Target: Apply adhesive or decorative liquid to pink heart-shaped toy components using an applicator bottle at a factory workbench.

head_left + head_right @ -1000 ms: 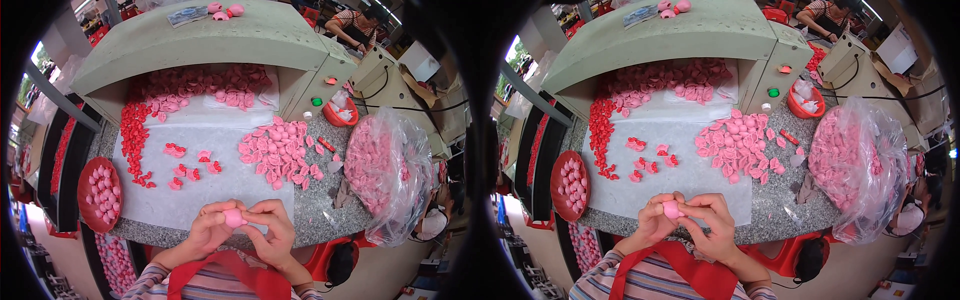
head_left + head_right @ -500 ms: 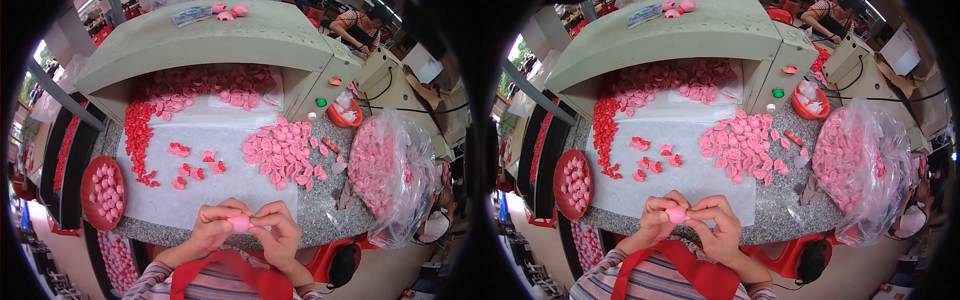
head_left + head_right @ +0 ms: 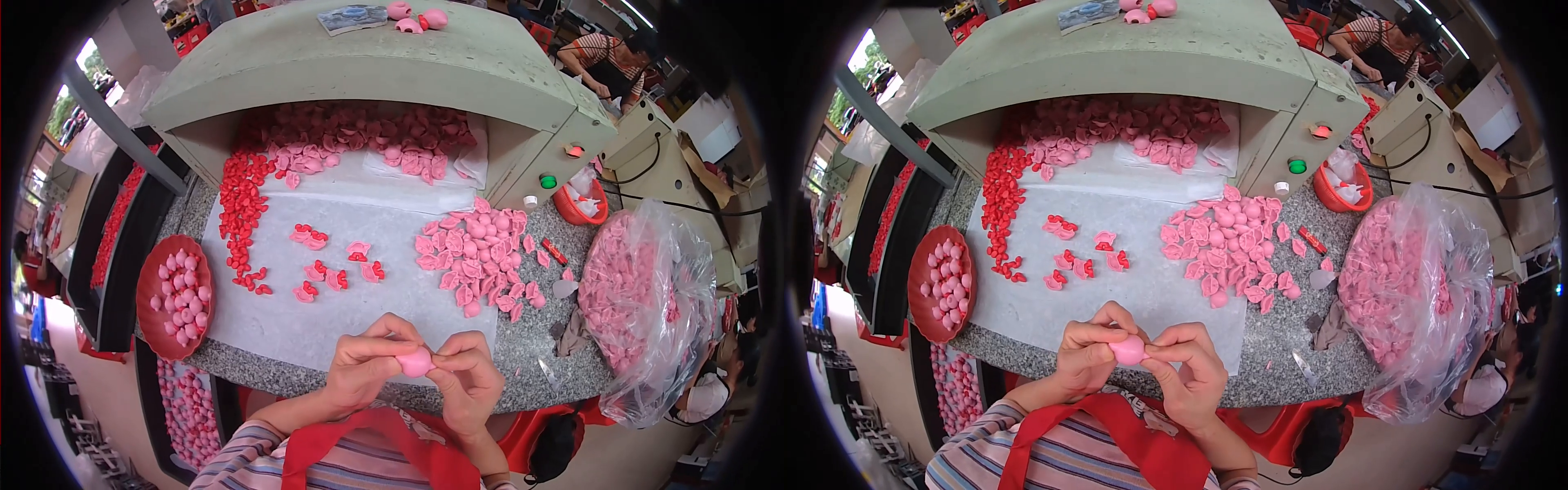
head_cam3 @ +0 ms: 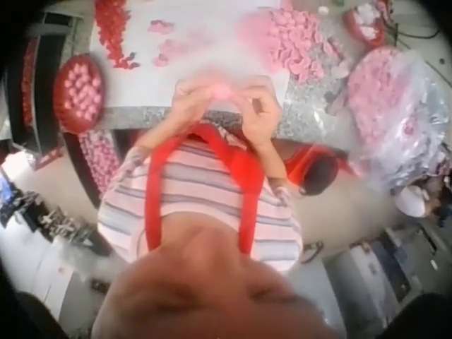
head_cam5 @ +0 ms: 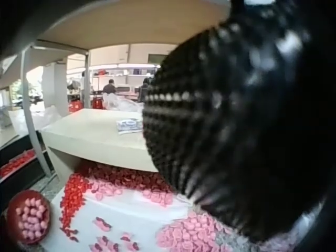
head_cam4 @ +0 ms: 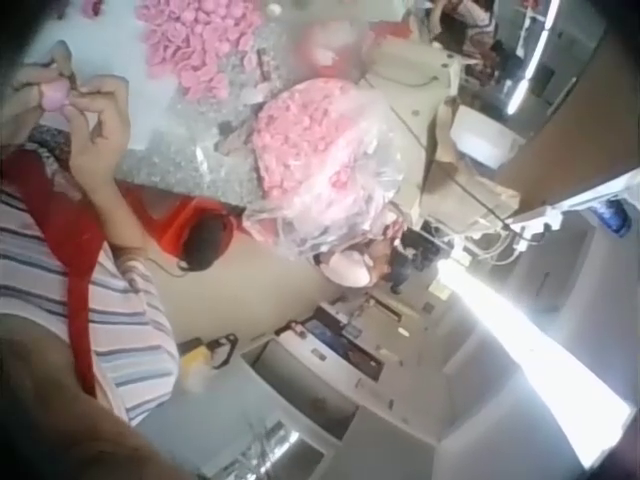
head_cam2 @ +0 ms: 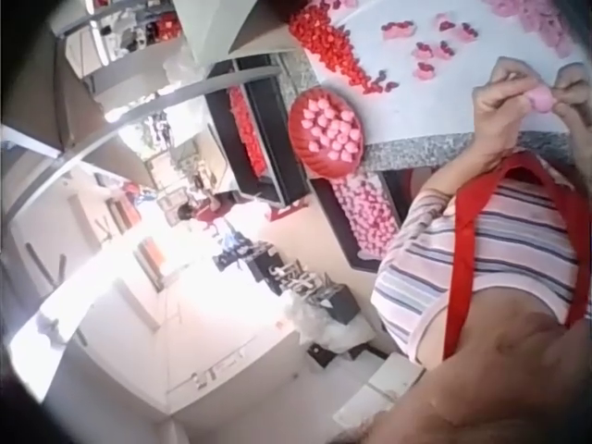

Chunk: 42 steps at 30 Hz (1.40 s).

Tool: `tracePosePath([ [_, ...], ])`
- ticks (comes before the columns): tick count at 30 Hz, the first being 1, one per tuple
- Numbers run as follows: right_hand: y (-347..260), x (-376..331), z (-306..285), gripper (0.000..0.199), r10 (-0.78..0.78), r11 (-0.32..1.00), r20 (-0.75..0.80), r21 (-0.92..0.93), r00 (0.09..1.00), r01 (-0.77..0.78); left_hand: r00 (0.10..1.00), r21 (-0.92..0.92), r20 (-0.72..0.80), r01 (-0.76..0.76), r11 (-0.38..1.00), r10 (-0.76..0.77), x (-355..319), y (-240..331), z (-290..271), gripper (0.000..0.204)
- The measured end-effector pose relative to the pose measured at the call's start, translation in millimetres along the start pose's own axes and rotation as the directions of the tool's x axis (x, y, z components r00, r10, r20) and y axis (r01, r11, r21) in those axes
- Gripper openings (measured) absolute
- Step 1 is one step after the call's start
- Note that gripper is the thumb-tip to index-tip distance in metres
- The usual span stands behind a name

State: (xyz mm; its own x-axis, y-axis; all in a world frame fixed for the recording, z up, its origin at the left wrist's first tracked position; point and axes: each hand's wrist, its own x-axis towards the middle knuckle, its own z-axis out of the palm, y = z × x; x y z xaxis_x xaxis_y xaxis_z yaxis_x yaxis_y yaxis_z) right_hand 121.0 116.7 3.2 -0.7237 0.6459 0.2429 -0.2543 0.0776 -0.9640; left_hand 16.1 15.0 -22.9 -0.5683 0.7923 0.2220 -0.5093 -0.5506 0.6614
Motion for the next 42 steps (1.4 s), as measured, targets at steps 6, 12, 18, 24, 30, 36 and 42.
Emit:
tracePosePath([
  [6,-1.0,2.2,2.2,0.012,-0.052,0.999,-0.008,-0.014,0.999,0.052,1.000,-0.011,0.021,-0.007,1.000,0.007,-0.3,-0.1,-1.1,0.023],
  [12,2.3,5.7,-0.5,0.014,-0.158,0.985,0.020,-0.068,0.987,0.159,0.999,-0.012,0.034,-0.003,1.000,0.003,-1.0,-1.6,-3.3,0.023],
  [18,1.3,8.7,1.1,0.014,-0.197,0.976,0.019,-0.087,0.980,0.198,0.999,0.056,0.029,0.023,0.998,-0.024,0.4,-0.4,-2.8,0.021],
  [24,0.3,10.2,2.1,0.014,-0.209,0.966,0.044,-0.149,0.977,0.213,1.000,-0.019,0.016,0.018,1.000,-0.017,2.4,-3.3,-4.0,0.020],
  [30,2.7,9.2,1.7,0.015,-0.201,0.969,0.033,-0.141,0.979,0.203,1.000,0.033,0.025,-0.010,0.999,0.009,3.2,-4.8,-5.6,0.019],
  [36,2.7,13.3,-2.3,0.012,-0.213,0.960,0.092,-0.163,0.973,0.226,0.999,0.023,0.028,-0.019,1.000,0.018,6.2,-6.8,-5.3,0.019],
  [42,7.1,11.8,2.8,0.011,-0.178,0.976,0.063,-0.115,0.982,0.184,0.999,-0.120,0.019,-0.032,0.992,0.035,8.3,-12.9,-6.1,0.020],
])
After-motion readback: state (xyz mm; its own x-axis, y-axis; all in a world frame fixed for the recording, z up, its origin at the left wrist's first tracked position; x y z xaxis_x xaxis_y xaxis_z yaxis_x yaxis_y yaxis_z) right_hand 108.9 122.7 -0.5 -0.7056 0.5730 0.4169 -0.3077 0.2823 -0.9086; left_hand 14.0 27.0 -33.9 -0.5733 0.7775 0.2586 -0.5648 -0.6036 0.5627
